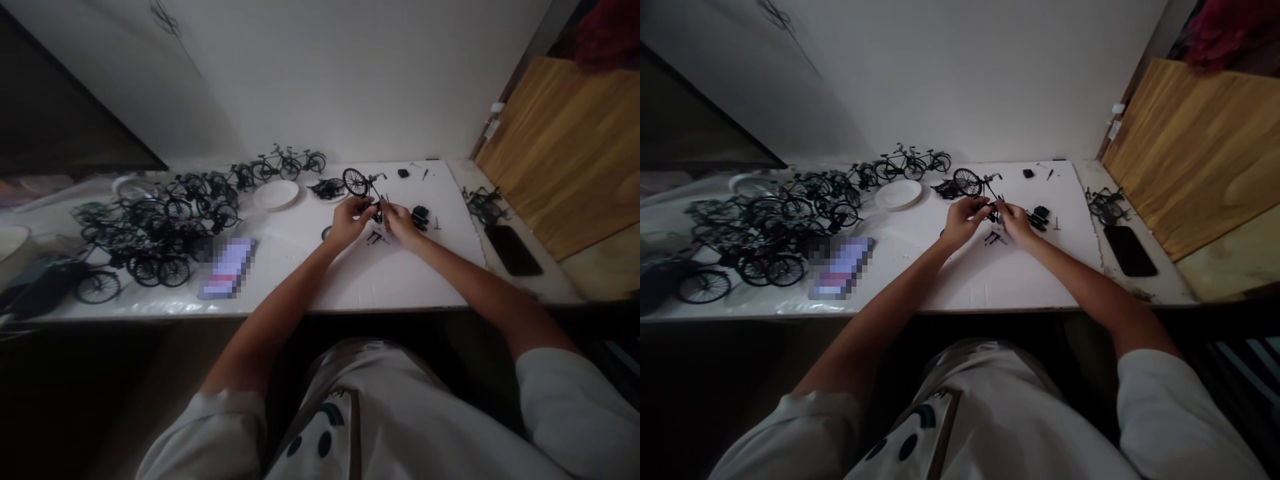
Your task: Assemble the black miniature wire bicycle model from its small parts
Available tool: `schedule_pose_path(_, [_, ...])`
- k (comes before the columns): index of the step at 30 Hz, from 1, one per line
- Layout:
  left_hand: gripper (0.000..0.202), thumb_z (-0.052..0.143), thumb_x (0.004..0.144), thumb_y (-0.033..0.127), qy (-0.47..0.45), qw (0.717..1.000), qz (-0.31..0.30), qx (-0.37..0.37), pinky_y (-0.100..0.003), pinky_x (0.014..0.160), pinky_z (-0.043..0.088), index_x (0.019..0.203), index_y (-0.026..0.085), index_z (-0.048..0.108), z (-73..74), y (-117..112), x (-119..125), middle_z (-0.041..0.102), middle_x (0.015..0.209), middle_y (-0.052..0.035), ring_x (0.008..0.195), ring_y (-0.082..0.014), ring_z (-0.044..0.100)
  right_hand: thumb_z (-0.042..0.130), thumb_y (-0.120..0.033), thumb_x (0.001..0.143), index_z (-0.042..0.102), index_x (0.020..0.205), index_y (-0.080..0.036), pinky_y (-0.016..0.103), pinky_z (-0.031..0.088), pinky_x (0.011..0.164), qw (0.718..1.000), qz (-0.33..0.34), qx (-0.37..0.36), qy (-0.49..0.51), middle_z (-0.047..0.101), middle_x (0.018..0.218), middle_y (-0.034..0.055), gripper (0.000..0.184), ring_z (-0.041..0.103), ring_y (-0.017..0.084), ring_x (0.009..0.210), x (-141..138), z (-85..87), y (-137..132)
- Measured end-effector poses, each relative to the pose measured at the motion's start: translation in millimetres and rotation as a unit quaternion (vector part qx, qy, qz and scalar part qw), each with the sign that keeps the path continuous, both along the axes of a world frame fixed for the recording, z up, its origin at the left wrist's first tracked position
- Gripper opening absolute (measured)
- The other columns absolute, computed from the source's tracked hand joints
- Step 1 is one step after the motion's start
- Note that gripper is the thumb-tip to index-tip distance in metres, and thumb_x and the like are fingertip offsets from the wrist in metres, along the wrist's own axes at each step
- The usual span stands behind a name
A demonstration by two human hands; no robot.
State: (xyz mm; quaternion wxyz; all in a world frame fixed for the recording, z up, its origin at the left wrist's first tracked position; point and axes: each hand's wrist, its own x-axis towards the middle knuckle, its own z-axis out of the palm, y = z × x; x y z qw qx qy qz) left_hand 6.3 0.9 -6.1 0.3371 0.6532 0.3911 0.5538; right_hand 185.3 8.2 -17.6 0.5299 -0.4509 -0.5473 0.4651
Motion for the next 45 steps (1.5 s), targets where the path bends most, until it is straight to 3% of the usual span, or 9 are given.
schedule_pose_path(5, [0.071, 0.094, 0.075, 0.072, -0.078, 0.993, -0.075, -0.057, -0.039, 0.099, 0.062, 0.111, 0.013, 0.078, -0.1, -0.2, 5.0, 0.082, 0.126, -0.019, 0.111, -0.0266, 0.078, 0.069, -0.086, 0.094, 0.053, 0.079, -0.025, 0.022, 0.029, 0.038, 0.997, -0.008, -0.055, 0.048, 0.041, 0.056, -0.0094, 0.064, 0.036, 0.008, 0.041, -4.1, 4.4, -3.0])
schedule_pose_path(9, [0.072, 0.091, 0.081, 0.073, -0.115, 0.977, -0.142, -0.107, -0.038, 0.097, 0.061, 0.123, 0.015, 0.08, 4.4, -3.1, 3.0, 0.083, 0.112, -0.0132, 0.103, -0.0223, 0.077, 0.066, -0.079, 0.101, 0.052, 0.082, -0.025, 0.021, 0.03, 0.037, 0.994, -0.009, -0.076, 0.079, 0.044, 0.056, -0.0094, 0.059, 0.037, 0.007, 0.041, -6.5, 8.4, -6.9])
schedule_pose_path(12, [0.071, 0.092, 0.08, 0.07, -0.129, 0.972, -0.156, -0.119, -0.038, 0.096, 0.061, 0.125, 0.017, 0.081, 4.9, -2.6, 0.5, 0.082, 0.109, -0.0109, 0.1, -0.0209, 0.076, 0.068, -0.076, 0.101, 0.051, 0.083, -0.025, 0.02, 0.03, 0.037, 0.992, -0.008, -0.084, 0.095, 0.045, 0.057, -0.0096, 0.056, 0.035, 0.007, 0.04, -7.0, 11.3, -8.1])
schedule_pose_path(22, [0.071, 0.096, 0.077, 0.067, -0.08, 0.985, -0.14, -0.06, -0.044, 0.108, 0.061, 0.124, 0.017, 0.081, -5.5, 5.9, 0.4, 0.082, 0.129, -0.0162, 0.113, -0.0257, 0.078, 0.069, -0.071, 0.103, 0.049, 0.081, -0.025, 0.019, 0.028, 0.035, 0.99, -0.017, -0.087, 0.112, 0.044, 0.058, -0.0102, 0.054, 0.034, 0.006, 0.039, -7.1, 8.8, -5.6])
schedule_pose_path(28, [0.072, 0.096, 0.077, 0.068, -0.069, 0.989, -0.124, -0.041, -0.044, 0.109, 0.062, 0.123, 0.015, 0.078, -5.0, 5.2, 1.4, 0.082, 0.125, -0.0166, 0.115, -0.0266, 0.079, 0.07, -0.074, 0.1, 0.051, 0.084, -0.025, 0.02, 0.029, 0.037, 0.989, -0.005, -0.081, 0.126, 0.042, 0.059, -0.0117, 0.055, 0.033, 0.006, 0.04, -6.5, 8.7, -6.7])
schedule_pose_path(38, [0.063, 0.093, 0.082, 0.064, -0.026, 0.994, -0.102, -0.041, -0.03, 0.085, 0.06, 0.119, 0.016, 0.078, 2.9, -2.2, 0.7, 0.081, 0.121, -0.0158, 0.107, -0.0227, 0.075, 0.069, -0.073, 0.101, 0.054, 0.084, -0.024, 0.022, 0.029, 0.04, 0.988, 0.021, -0.097, 0.122, 0.041, 0.06, -0.0103, 0.054, 0.031, 0.007, 0.043, -7.9, 18.5, -13.7])
schedule_pose_path(45, [0.055, 0.093, 0.081, 0.06, -0.008, 0.996, -0.084, -0.039, -0.029, 0.08, 0.058, 0.111, 0.017, 0.076, 0.2, -0.9, 2.1, 0.077, 0.099, -0.0094, 0.096, -0.0201, 0.072, 0.067, -0.068, 0.104, 0.061, 0.09, -0.023, 0.023, 0.029, 0.041, 0.985, 0.027, -0.099, 0.136, 0.048, 0.062, -0.0085, 0.048, 0.034, 0.007, 0.044, -7.6, 19.7, -15.9])
